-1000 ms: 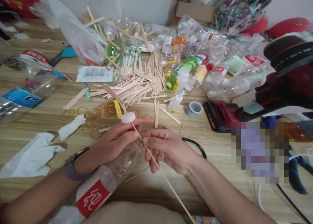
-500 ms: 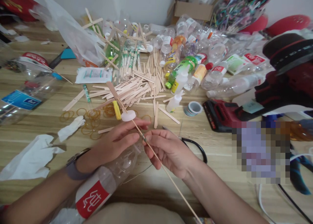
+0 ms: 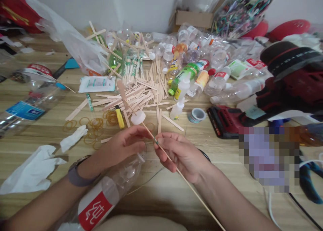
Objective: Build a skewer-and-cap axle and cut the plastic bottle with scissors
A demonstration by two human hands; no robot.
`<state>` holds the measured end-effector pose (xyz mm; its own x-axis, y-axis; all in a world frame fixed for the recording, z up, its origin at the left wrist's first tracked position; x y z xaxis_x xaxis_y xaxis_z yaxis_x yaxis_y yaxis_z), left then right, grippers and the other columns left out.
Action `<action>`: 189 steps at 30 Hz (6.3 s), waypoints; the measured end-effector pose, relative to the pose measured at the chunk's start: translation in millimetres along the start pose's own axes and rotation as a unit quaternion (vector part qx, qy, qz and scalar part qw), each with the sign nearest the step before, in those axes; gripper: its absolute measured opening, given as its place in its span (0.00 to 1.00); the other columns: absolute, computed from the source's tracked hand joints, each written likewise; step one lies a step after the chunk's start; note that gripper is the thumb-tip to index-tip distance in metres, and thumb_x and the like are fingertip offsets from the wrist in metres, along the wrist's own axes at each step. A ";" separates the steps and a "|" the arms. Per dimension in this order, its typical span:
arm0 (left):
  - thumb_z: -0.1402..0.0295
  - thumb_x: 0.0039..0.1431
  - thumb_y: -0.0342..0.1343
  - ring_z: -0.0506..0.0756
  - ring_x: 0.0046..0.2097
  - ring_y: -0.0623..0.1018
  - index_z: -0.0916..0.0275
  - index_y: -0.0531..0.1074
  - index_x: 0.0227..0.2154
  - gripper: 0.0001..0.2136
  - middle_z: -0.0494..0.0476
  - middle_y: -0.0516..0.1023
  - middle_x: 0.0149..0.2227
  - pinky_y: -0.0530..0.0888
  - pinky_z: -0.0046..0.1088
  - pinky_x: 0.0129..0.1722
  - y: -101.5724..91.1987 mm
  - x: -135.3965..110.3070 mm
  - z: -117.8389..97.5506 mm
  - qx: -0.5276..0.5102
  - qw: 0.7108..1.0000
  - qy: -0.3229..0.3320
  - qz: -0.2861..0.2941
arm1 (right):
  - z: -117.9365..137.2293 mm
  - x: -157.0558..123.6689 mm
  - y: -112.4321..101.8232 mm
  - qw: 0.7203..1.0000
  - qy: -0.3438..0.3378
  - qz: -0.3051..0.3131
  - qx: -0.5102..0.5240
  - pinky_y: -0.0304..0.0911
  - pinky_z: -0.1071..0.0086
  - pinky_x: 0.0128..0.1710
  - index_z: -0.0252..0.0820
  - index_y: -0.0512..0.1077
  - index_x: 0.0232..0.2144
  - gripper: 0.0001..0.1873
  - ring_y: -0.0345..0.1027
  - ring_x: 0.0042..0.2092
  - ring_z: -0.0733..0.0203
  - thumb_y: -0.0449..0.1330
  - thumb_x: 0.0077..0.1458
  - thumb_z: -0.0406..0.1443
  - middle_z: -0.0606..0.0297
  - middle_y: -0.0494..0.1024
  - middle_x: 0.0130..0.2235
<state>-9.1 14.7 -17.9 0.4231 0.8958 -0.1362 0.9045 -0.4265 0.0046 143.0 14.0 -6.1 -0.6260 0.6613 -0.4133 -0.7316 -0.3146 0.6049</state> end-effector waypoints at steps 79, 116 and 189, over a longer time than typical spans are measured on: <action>0.65 0.59 0.58 0.51 0.35 0.70 0.60 0.74 0.40 0.08 0.52 0.73 0.39 0.68 0.28 0.34 -20.6 -8.1 -22.4 0.157 0.964 0.038 -0.211 | 15.3 19.0 17.9 0.940 -0.119 -0.110 -0.300 0.49 0.78 0.15 0.40 0.66 0.25 0.15 0.61 0.17 0.71 0.60 0.52 0.45 0.69 0.71 0.22; 0.64 0.59 0.60 0.51 0.31 0.75 0.64 0.73 0.27 0.09 0.52 0.77 0.27 0.69 0.27 0.34 -3.4 -3.9 -1.7 -0.168 0.983 -0.041 -0.064 | 2.7 27.6 9.1 0.978 0.026 -0.011 -0.205 0.52 0.74 0.21 0.40 0.69 0.23 0.17 0.64 0.20 0.70 0.66 0.51 0.46 0.69 0.73 0.22; 0.61 0.58 0.58 0.49 0.29 0.69 0.62 0.71 0.26 0.10 0.48 0.71 0.25 0.65 0.25 0.29 -3.9 -8.4 -0.5 -0.026 0.988 -0.078 -0.130 | 13.4 18.9 17.5 0.869 -0.098 -0.118 -0.470 0.57 0.71 0.22 0.44 0.70 0.21 0.11 0.64 0.22 0.62 0.54 0.51 0.41 0.66 0.70 0.19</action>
<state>-16.2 9.0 -16.3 0.1655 0.9423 -0.2909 0.9850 -0.1728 0.0005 122.0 30.1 5.8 -0.4375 0.8573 -0.2712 -0.7881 -0.5108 -0.3435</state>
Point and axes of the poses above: each hand's wrist, its own x-axis towards the middle knuckle, its own y-axis out of the palm, z = x × y, the point moved 5 cm from there along x, towards the middle knuckle
